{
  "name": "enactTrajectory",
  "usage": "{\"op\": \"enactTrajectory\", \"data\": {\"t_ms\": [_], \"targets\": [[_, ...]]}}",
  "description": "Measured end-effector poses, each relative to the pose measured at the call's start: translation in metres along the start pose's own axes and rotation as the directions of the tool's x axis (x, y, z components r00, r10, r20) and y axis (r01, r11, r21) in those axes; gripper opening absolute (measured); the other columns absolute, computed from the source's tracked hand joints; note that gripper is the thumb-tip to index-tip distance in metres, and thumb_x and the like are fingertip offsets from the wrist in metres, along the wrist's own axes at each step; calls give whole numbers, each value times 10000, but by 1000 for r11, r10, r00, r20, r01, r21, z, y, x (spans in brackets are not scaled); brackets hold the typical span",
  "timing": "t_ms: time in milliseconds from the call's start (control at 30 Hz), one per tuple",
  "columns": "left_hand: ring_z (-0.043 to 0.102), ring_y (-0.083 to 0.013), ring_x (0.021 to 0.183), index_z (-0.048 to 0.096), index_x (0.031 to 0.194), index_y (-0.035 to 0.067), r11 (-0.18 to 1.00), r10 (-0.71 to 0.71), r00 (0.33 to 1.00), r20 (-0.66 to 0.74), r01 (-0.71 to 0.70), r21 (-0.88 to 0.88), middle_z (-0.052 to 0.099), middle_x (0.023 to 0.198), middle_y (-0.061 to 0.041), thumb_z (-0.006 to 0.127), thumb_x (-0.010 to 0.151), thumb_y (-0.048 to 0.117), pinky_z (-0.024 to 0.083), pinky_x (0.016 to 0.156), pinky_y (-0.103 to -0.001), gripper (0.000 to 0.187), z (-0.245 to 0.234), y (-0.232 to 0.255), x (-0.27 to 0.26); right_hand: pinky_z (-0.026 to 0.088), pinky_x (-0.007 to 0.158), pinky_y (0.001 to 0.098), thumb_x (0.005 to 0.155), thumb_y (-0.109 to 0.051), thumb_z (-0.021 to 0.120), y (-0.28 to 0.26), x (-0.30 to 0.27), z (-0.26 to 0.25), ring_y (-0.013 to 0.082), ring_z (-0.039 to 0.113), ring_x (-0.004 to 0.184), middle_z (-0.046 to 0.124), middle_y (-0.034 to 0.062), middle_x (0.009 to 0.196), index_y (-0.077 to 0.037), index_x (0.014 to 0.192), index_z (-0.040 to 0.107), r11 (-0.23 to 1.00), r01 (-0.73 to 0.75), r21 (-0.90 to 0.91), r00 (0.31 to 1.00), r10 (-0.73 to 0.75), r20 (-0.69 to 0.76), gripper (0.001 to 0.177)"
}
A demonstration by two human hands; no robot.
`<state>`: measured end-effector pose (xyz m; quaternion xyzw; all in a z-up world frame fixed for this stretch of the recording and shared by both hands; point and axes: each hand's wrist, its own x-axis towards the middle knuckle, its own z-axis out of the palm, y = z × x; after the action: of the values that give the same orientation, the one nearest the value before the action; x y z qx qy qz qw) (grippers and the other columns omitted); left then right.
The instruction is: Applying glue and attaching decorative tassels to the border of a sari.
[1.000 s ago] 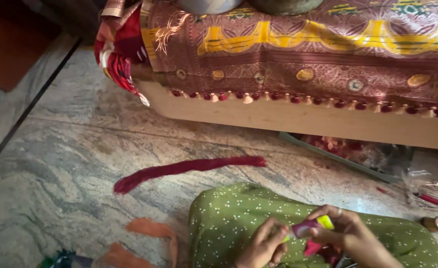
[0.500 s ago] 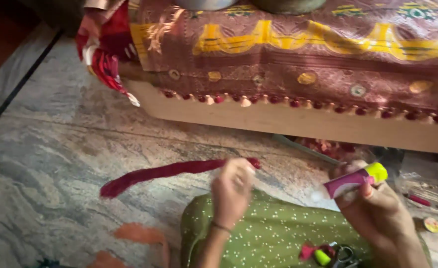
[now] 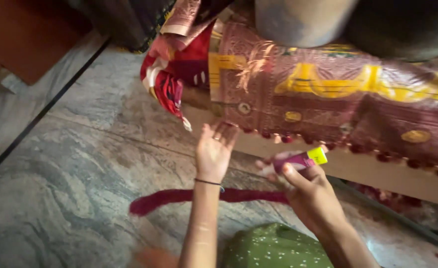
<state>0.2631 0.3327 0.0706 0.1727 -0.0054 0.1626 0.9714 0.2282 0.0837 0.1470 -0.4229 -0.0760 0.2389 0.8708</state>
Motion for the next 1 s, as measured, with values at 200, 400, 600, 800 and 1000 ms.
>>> {"op": "enactTrajectory", "data": {"t_ms": [200, 400, 600, 800, 1000], "targets": [[594, -264, 1220, 632, 1132, 58, 991, 21, 998, 67, -12, -134, 662, 1190, -118, 708, 954, 229, 509, 1117, -455, 258, -21, -4, 7, 563, 965, 400, 972, -101, 651, 26, 58, 29, 285, 712, 1063, 749, 190, 1123, 48, 1264, 651, 991, 132, -10, 986, -131, 100, 328], [675, -262, 1144, 628, 1074, 60, 981, 168, 964, 204, -143, -132, 666, 1147, -79, 716, 987, 93, 567, 1082, -406, 128, -6, -10, -18, 471, 806, 340, 995, -151, 735, 36, 77, 26, 190, 610, 934, 698, 128, 1067, 79, 1275, 702, 968, 200, -151, 976, -210, -55, 364], [669, -149, 941, 679, 1110, 39, 922, 314, 943, -108, -276, 271, 709, 1052, -56, 625, 983, 140, 565, 865, -324, 170, 54, -8, -51, 607, 836, 374, 889, -125, 772, 34, 88, 67, 233, 747, 864, 761, 137, 991, 52, 1227, 681, 914, 301, -271, 953, -299, 49, 392], [633, -137, 947, 648, 1088, -35, 845, 424, 904, 47, -414, 338, 690, 1003, -66, 575, 1145, 129, 524, 880, -300, 189, 29, -19, -58, 610, 897, 374, 938, -86, 750, 52, 82, 64, 240, 750, 918, 766, 180, 1047, 109, 1196, 672, 909, 355, -219, 935, -344, 88, 332], [632, -104, 938, 657, 1164, -31, 800, 445, 895, -26, -385, 460, 699, 1031, -37, 525, 1065, 158, 539, 859, -278, 251, 56, -15, -72, 602, 932, 374, 938, -56, 754, 54, 72, 78, 246, 741, 991, 761, 197, 1110, 103, 1204, 686, 885, 437, -161, 896, -413, 165, 317]]}}
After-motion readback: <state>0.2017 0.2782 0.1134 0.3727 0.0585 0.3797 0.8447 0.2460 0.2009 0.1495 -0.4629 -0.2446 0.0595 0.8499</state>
